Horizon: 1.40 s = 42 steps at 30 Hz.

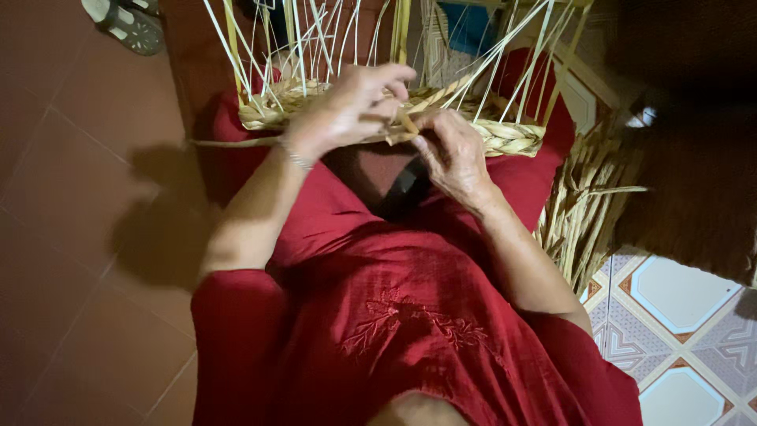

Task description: The person weaves a basket by hand, interlacing dried palm leaves through a yellow metal frame. They repeatedly pull and tuck the leaves to form a tight braided edge around the basket's rim.

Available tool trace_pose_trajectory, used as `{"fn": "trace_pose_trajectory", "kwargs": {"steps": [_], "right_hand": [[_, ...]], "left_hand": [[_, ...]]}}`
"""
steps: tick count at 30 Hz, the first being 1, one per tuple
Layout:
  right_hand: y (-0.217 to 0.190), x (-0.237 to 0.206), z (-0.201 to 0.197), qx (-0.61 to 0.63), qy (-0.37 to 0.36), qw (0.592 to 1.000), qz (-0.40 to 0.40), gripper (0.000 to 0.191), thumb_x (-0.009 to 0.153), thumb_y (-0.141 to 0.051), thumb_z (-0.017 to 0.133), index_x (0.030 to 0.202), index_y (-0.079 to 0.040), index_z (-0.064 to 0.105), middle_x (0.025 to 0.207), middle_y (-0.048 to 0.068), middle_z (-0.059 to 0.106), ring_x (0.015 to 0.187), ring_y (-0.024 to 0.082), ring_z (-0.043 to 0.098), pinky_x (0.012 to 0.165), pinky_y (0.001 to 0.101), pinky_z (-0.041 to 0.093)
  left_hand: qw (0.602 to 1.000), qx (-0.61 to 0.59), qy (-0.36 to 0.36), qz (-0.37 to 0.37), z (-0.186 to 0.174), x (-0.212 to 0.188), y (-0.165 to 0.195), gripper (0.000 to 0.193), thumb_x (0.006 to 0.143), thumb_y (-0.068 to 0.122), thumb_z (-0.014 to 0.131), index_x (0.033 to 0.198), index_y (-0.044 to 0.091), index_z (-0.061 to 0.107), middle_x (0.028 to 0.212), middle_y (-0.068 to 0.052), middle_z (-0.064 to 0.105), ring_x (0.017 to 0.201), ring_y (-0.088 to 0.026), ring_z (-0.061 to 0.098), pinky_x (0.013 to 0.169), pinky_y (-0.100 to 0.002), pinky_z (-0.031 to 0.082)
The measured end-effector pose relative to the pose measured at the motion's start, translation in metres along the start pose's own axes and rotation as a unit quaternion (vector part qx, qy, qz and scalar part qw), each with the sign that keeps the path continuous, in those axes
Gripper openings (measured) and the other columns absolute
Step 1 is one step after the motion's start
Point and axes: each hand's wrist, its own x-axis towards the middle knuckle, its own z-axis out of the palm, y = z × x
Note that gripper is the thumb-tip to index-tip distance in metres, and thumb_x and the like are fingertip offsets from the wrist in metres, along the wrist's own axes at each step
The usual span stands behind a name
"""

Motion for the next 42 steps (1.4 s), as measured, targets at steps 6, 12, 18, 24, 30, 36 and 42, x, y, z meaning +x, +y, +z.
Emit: {"fn": "trace_pose_trajectory", "kwargs": {"steps": [6,12,18,24,30,36,42], "right_hand": [[-0.007,0.003,-0.002,0.005,0.002,1.000,0.000,0.020,0.096,-0.006,0.078,0.108,-0.004,0.062,0.102,0.012,0.069,0.092,0.028,0.067,0.081,0.0391,0.054],[-0.009,0.012,0.002,0.004,0.039,0.996,0.074,0.013,0.100,-0.006,0.074,0.107,-0.003,0.064,0.093,0.013,0.068,0.082,0.028,0.069,0.073,0.0371,0.055],[0.006,0.013,0.019,0.041,0.089,0.983,0.156,0.009,0.102,-0.007,0.070,0.107,-0.001,0.065,0.082,0.011,0.074,0.069,0.021,0.075,0.061,0.0304,0.058],[0.017,0.024,0.030,-0.076,0.123,0.984,0.103,0.009,0.096,-0.004,0.075,0.101,-0.001,0.069,0.085,0.015,0.076,0.068,0.021,0.076,0.060,0.0322,0.058],[0.018,0.037,0.034,-0.100,0.021,0.981,0.167,0.013,0.084,0.001,0.072,0.093,-0.005,0.079,0.082,0.013,0.077,0.070,0.027,0.074,0.067,0.0378,0.057],[0.046,0.032,0.019,0.068,-0.104,0.982,0.143,0.019,0.092,-0.002,0.070,0.111,-0.001,0.074,0.101,0.013,0.076,0.090,0.023,0.074,0.081,0.0361,0.057],[0.055,0.030,0.018,0.152,-0.090,0.952,0.248,0.015,0.105,-0.011,0.068,0.116,-0.002,0.073,0.096,0.008,0.076,0.087,0.019,0.069,0.078,0.0299,0.057]], "left_hand": [[0.939,0.101,-0.188,-0.271,0.034,0.048,-0.010,0.020,0.106,0.020,0.057,0.097,0.004,0.063,0.086,-0.020,0.064,0.058,-0.021,0.052,0.049,-0.034,0.049],[0.979,0.012,0.190,0.065,0.023,-0.022,-0.016,0.018,0.104,-0.003,0.061,0.089,0.007,0.059,0.097,-0.013,0.070,0.074,-0.016,0.069,0.063,-0.022,0.061],[0.866,-0.329,0.338,-0.167,0.051,-0.064,-0.014,0.010,0.107,0.000,0.055,0.115,-0.002,0.061,0.090,-0.010,0.068,0.075,-0.015,0.071,0.064,-0.026,0.060],[0.953,-0.058,0.264,-0.135,0.059,-0.041,-0.038,0.027,0.095,0.010,0.075,0.116,-0.006,0.066,0.091,-0.015,0.073,0.078,-0.020,0.072,0.070,-0.032,0.062],[0.958,0.049,0.278,-0.046,0.052,-0.018,-0.050,0.046,0.096,0.005,0.070,0.134,-0.014,0.053,0.118,-0.026,0.067,0.101,-0.028,0.072,0.086,-0.038,0.061],[0.925,-0.237,0.241,-0.175,0.044,-0.004,-0.041,0.082,0.083,0.008,0.080,0.140,-0.017,0.027,0.111,-0.020,0.064,0.088,-0.017,0.070,0.078,-0.032,0.064],[0.946,-0.071,0.271,-0.164,0.046,-0.025,-0.022,0.009,0.095,0.000,0.075,0.088,0.004,0.070,0.101,-0.009,0.076,0.094,-0.019,0.076,0.087,-0.033,0.064]]}}
